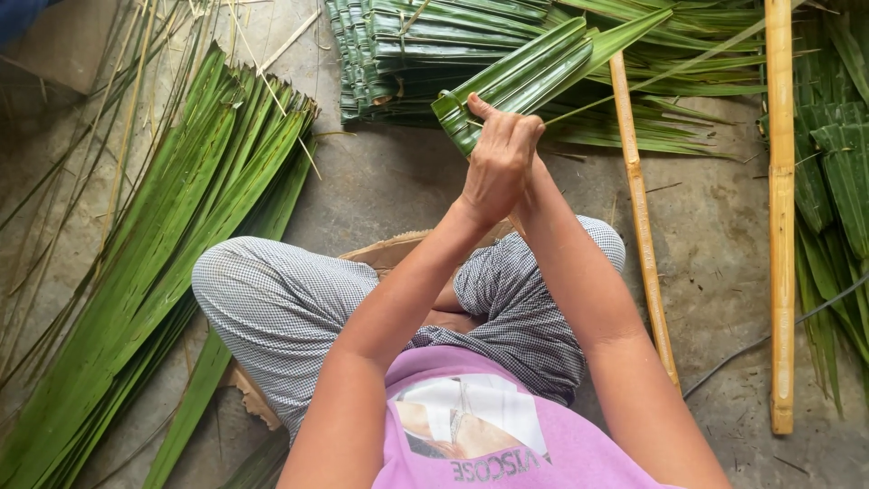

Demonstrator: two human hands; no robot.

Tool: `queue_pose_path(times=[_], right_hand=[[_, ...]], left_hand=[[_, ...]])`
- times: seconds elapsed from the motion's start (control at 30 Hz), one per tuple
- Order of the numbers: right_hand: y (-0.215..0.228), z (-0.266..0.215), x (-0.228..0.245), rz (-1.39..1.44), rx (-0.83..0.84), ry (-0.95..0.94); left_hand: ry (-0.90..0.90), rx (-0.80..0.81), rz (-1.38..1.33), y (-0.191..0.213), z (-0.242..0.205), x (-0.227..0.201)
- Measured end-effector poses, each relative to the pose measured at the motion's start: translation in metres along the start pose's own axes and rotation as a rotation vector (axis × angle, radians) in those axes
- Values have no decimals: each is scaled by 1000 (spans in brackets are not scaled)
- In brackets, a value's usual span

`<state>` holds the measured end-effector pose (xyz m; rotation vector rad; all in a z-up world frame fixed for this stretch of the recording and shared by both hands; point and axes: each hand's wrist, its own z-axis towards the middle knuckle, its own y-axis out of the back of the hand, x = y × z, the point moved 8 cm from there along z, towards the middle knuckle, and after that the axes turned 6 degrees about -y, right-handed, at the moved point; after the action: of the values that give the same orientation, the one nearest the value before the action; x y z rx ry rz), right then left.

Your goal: The person weaves palm leaves onto bamboo poles, securing them with thin strips by hand to create roofing panels.

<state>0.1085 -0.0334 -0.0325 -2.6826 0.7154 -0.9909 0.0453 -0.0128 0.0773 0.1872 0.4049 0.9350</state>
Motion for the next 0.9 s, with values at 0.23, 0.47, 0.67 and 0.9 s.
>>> queue_pose_path(times=[0.23, 0.47, 0.67, 0.9], right_hand=[[-7, -16, 1, -25, -27, -13], [-1, -20, 10, 204, -13, 179], [10, 17, 6, 172, 3, 190], [11, 21, 4, 215, -3, 185]], left_hand=[[121, 59, -273, 23, -14, -21], [145, 132, -297, 27, -14, -36], [151, 168, -279, 22, -22, -35], [161, 187, -318, 22, -23, -29]])
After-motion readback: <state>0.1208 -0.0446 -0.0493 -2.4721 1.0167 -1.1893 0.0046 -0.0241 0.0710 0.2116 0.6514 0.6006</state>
